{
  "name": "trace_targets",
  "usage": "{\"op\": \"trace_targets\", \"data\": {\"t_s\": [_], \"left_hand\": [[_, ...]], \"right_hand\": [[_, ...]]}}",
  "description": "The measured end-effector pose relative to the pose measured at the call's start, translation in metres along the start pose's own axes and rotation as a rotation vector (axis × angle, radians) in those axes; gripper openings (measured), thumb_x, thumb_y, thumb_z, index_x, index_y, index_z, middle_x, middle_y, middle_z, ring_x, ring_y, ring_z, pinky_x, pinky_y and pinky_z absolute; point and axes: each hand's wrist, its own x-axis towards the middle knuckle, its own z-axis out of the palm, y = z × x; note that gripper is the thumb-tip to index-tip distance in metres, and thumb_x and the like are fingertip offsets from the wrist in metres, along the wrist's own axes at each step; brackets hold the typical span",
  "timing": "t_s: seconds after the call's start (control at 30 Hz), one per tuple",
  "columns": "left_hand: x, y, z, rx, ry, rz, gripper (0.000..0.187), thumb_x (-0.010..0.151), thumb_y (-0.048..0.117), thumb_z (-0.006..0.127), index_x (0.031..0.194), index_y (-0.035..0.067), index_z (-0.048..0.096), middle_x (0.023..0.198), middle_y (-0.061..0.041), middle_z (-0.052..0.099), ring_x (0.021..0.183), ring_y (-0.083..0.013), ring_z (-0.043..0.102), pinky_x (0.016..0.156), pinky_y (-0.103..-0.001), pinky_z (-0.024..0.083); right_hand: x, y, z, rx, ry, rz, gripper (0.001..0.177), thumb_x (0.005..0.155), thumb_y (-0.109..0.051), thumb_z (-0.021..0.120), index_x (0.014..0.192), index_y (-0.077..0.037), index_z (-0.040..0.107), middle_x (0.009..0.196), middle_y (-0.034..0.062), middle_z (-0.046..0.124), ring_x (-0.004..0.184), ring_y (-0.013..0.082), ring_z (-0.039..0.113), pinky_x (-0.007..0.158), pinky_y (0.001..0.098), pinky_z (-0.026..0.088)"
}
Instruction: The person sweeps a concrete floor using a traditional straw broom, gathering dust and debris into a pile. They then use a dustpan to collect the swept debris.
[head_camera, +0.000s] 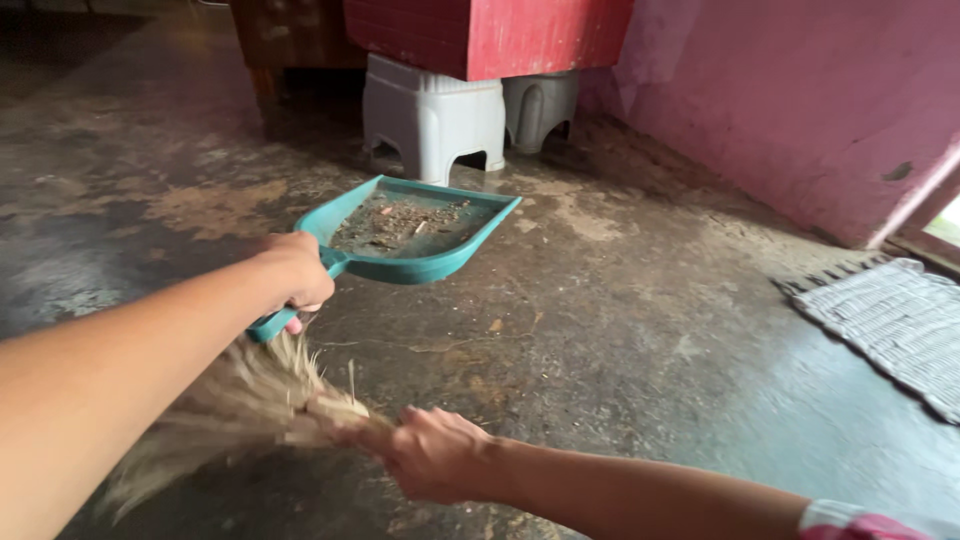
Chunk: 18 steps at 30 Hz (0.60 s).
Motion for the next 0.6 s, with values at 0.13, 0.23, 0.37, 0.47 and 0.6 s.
{"op": "trace_targets", "data": {"t_s": [0.13,0.23,0.37,0.47,0.6], "left_hand": [[-0.004,0.002,-0.007,0.044,-0.004,-0.005,0.026,0.082,-0.01,0.065,0.108,-0.01,0.071,0.107,-0.027,0.076,0.068,-0.0328,0.076,0.053,-0.041,0.06],[-0.007,0.001,-0.014,-0.013,-0.013,-0.05,0.029,0.084,-0.013,0.062,0.112,-0.008,0.066,0.108,-0.027,0.073,0.069,-0.0345,0.075,0.054,-0.043,0.059],[-0.004,-0.004,-0.014,0.012,0.012,-0.015,0.028,0.083,-0.014,0.062,0.109,-0.014,0.069,0.105,-0.027,0.072,0.065,-0.0325,0.077,0.05,-0.039,0.061],[-0.004,-0.014,-0.012,0.059,-0.007,-0.043,0.025,0.085,-0.009,0.064,0.11,-0.01,0.068,0.102,-0.026,0.077,0.065,-0.0312,0.078,0.051,-0.038,0.062],[-0.007,-0.035,-0.01,0.139,0.049,-0.082,0.024,0.085,-0.007,0.066,0.108,-0.009,0.073,0.101,-0.024,0.078,0.062,-0.0292,0.08,0.052,-0.037,0.066]], "right_hand": [[0.055,0.032,0.004,0.112,0.183,0.085,0.036,0.098,-0.014,0.043,0.127,-0.01,0.063,0.084,0.0232,0.071,0.067,0.035,0.071,0.058,0.0497,0.06],[0.067,0.063,-0.012,0.04,-0.078,0.424,0.031,0.101,-0.017,0.039,0.112,0.001,0.063,0.082,0.0176,0.067,0.06,0.0225,0.069,0.049,0.0418,0.06],[0.007,0.085,-0.035,0.205,0.064,0.585,0.054,0.102,-0.021,0.034,0.154,-0.032,0.042,0.076,0.0114,0.068,0.049,0.0173,0.057,0.041,0.0346,0.051],[-0.036,0.088,-0.056,0.288,0.102,0.55,0.062,0.097,-0.017,0.039,0.157,-0.031,0.036,0.076,0.0054,0.068,0.044,0.0125,0.062,0.041,0.0262,0.054],[-0.078,0.093,-0.081,0.646,0.088,0.735,0.052,0.105,-0.041,0.04,0.157,-0.037,0.039,0.081,0.0075,0.061,0.048,0.0112,0.046,0.038,0.0256,0.045]]}}
